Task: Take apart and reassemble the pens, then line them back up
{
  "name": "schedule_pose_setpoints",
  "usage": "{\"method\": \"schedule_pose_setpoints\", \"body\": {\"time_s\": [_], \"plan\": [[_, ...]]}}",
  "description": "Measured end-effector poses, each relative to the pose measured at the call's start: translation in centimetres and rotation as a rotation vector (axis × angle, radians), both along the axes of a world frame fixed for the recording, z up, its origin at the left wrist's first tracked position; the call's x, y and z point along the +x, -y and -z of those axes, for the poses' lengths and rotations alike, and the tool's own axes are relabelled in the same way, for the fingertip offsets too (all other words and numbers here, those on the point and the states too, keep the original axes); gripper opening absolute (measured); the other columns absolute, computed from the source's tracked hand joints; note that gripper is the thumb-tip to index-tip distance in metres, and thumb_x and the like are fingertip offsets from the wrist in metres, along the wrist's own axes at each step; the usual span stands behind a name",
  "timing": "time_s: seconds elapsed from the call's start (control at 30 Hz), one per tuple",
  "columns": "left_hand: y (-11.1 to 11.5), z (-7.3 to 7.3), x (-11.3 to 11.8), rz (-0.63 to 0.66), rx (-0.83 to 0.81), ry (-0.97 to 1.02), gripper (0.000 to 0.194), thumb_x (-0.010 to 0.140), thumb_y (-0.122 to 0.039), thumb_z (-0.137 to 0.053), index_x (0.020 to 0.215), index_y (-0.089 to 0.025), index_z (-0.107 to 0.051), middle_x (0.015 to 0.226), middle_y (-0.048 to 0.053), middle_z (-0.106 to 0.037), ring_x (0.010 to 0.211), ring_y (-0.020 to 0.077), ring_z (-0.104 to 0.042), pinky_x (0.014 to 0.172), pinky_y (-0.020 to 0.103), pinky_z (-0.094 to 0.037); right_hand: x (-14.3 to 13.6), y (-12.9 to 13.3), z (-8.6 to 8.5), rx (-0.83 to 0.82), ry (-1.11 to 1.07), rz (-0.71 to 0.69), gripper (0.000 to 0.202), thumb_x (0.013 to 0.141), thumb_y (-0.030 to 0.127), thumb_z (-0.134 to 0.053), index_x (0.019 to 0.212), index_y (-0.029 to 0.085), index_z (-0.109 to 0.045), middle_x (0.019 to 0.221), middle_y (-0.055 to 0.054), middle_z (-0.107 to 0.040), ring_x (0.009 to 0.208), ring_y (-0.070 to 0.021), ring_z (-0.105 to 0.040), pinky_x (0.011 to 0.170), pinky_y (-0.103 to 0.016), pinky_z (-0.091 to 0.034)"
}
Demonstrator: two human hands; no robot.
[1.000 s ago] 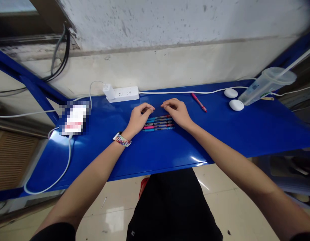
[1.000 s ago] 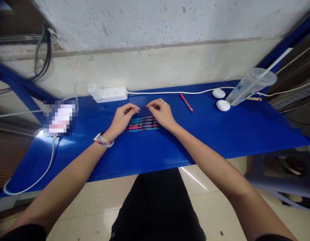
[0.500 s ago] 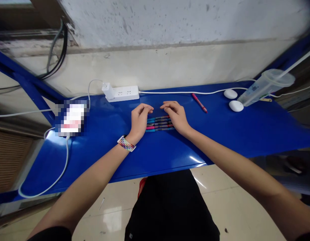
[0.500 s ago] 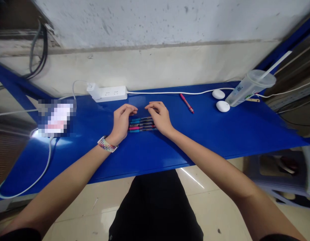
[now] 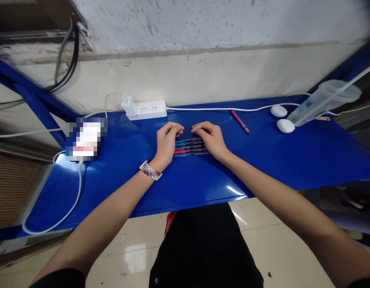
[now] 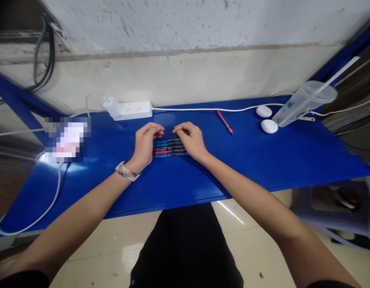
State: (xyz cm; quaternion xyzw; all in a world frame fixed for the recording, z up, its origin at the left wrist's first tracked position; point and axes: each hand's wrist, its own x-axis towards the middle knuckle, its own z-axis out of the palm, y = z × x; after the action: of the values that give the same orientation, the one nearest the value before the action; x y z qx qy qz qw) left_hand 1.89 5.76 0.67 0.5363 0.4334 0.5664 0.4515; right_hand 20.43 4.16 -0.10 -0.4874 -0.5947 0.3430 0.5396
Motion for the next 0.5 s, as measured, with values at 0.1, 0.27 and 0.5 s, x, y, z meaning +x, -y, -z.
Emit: {"method": "schedule_pose_setpoints", "body": {"time_s": [0.1, 0.27, 0.5], "plan": [[0.08, -0.08, 0.01, -0.002, -0.002, -0.004, 0.024, 0.095, -0.017, -0.066, 0.076, -0.024, -0.078, 0.085, 0.003, -0.076, 0.083, 0.0182, -0.069, 0.081, 0.034, -0.058, 0.17, -0.06, -0.12, -0.007, -0.003, -0.003, 0.020, 0.094, 0.025, -0.068, 0.083, 0.028, -0.084, 0.108, -0.007, -0.084, 0.114, -0.0299, -0.078, 0.111, -0.048, -0.058], [0.06, -0.18, -0.04, 0.007, -0.019, -0.001, 0.024, 0.096, -0.017, -0.066, 0.075, -0.023, -0.078, 0.083, 0.003, -0.075, 0.081, 0.0178, -0.069, 0.079, 0.033, -0.057, 0.53, -0.27, -0.05, 0.010, 0.004, -0.022, 0.020, 0.094, 0.025, -0.067, 0.083, 0.027, -0.083, 0.104, -0.007, -0.084, 0.111, -0.0292, -0.079, 0.110, -0.047, -0.058], [-0.04, -0.39, -0.09, 0.000, -0.036, 0.035, 0.023, 0.092, -0.016, -0.066, 0.074, -0.022, -0.079, 0.080, 0.002, -0.075, 0.079, 0.0153, -0.069, 0.075, 0.029, -0.054, 0.86, -0.18, -0.52, 0.080, 0.133, -0.083, 0.017, 0.094, 0.025, -0.068, 0.084, 0.025, -0.082, 0.103, -0.007, -0.084, 0.107, -0.0285, -0.078, 0.105, -0.046, -0.058]]}}
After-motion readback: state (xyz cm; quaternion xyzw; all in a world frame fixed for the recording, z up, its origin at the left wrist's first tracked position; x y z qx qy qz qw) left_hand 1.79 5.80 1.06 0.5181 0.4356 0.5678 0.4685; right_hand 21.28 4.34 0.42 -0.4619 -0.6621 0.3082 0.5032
